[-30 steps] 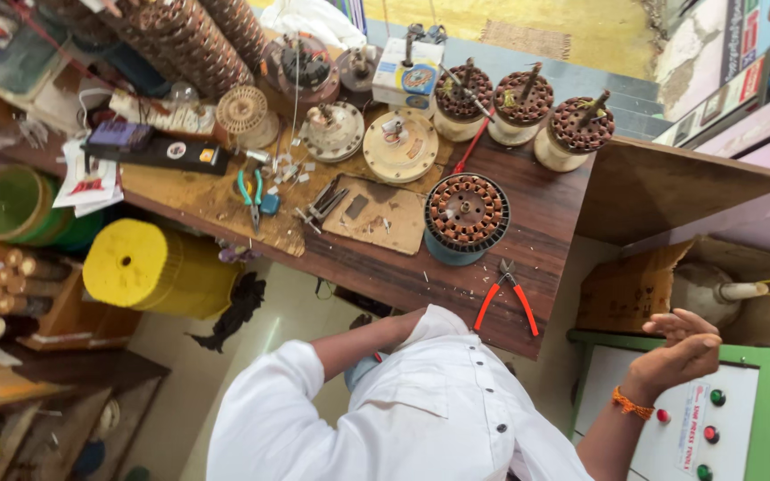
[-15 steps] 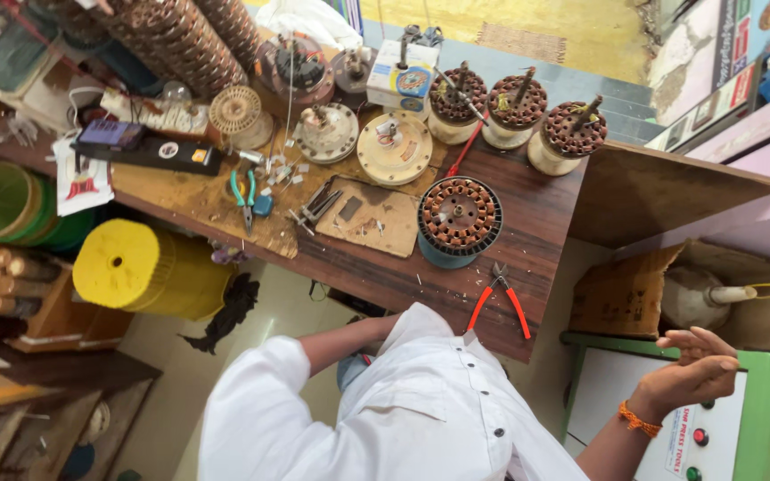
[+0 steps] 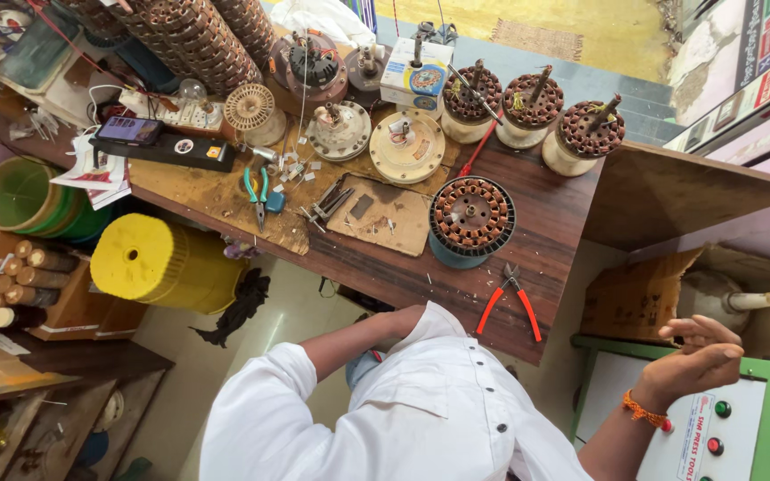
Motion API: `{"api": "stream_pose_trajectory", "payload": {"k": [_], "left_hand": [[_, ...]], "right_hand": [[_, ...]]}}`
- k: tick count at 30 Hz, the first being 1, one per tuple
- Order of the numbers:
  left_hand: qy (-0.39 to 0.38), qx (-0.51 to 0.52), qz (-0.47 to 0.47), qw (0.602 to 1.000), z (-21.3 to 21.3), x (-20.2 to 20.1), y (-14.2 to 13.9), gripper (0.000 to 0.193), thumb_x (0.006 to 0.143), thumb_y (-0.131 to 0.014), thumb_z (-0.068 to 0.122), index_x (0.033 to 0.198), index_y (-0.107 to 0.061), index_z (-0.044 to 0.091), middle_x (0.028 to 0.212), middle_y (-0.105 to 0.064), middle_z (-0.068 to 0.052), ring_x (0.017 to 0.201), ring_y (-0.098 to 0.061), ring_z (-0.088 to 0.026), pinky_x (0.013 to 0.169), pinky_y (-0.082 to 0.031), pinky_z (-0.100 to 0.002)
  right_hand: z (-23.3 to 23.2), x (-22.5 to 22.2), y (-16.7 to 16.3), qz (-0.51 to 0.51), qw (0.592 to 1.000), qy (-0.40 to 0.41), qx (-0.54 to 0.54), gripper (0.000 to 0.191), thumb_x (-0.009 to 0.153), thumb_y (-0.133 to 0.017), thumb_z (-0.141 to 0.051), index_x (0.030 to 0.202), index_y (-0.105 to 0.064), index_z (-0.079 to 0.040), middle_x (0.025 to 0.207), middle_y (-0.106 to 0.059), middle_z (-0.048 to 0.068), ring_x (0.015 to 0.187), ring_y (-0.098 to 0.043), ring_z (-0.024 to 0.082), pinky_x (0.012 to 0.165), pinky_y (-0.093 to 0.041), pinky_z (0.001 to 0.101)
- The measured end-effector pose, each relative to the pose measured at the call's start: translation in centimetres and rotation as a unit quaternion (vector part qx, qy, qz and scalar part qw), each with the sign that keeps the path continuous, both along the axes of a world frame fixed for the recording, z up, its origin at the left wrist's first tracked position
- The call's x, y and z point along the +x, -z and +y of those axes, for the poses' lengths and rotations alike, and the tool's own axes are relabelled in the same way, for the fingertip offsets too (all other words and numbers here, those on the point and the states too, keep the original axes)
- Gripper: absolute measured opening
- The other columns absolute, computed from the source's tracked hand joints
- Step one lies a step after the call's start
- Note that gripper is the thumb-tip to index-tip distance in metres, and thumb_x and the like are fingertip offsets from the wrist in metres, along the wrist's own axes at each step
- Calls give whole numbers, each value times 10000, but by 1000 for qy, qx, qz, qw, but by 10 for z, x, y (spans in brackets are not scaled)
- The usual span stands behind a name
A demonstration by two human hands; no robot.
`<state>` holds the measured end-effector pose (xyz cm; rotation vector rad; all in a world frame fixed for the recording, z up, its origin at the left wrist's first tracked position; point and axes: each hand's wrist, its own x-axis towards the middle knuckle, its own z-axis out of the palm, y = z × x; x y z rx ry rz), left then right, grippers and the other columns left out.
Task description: The person uses pliers to trim and adjust copper windings on a motor stator. They rotate the stator to access different sections and switch between two pliers to continue the work.
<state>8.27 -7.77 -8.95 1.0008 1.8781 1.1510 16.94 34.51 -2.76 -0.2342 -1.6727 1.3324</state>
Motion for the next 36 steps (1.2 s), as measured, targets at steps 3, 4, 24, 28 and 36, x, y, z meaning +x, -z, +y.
{"api": "stream_pose_trajectory", "payload": {"k": [3, 4, 24, 28, 36], "left_hand": [[47, 31, 18, 998, 12, 0, 5, 298, 940, -660, 295, 1163, -750, 120, 1167, -756, -120, 1059, -704, -293, 903, -548, -372], [69, 41, 23, 996, 18, 1, 7, 292, 936, -657, 300, 1149, -755, 127, 1144, -767, -113, 1028, -714, -281, 892, -558, -363], [178, 39, -197, 963, 25, -43, -6, 436, 954, -723, 234, 1315, -647, 2, 1367, -647, -76, 1202, -571, -131, 1029, -466, -338], [107, 45, -218, 969, 35, -25, -2, 443, 966, -691, 262, 1322, -652, 1, 1342, -660, -96, 1195, -594, -164, 1015, -476, -346], [140, -26, -107, 984, 103, 14, 6, 431, 936, -651, 282, 1268, -679, 10, 1208, -729, -165, 1116, -685, -257, 924, -526, -367]], "right_hand": [[7, 1, -1, 9, 1000, -3, -5, 651, 1217, -314, -529, 1041, -559, 48, 828, -629, 158, 743, -680, 221, 611, -561, 293], [9, 1, -1, 7, 1000, 0, -5, 647, 1216, -314, -526, 1034, -556, 45, 818, -629, 157, 737, -679, 219, 605, -558, 291], [29, 27, -11, 39, 998, 42, 18, 679, 1231, -289, -512, 1036, -558, 81, 859, -628, 185, 749, -685, 251, 619, -573, 317], [24, 28, -12, 42, 998, 39, 10, 689, 1224, -286, -516, 1032, -563, 85, 871, -631, 181, 755, -691, 252, 613, -572, 319], [21, 23, -14, 39, 999, 18, 25, 676, 1225, -293, -515, 1044, -563, 79, 853, -630, 187, 731, -683, 254, 616, -582, 323]]}}
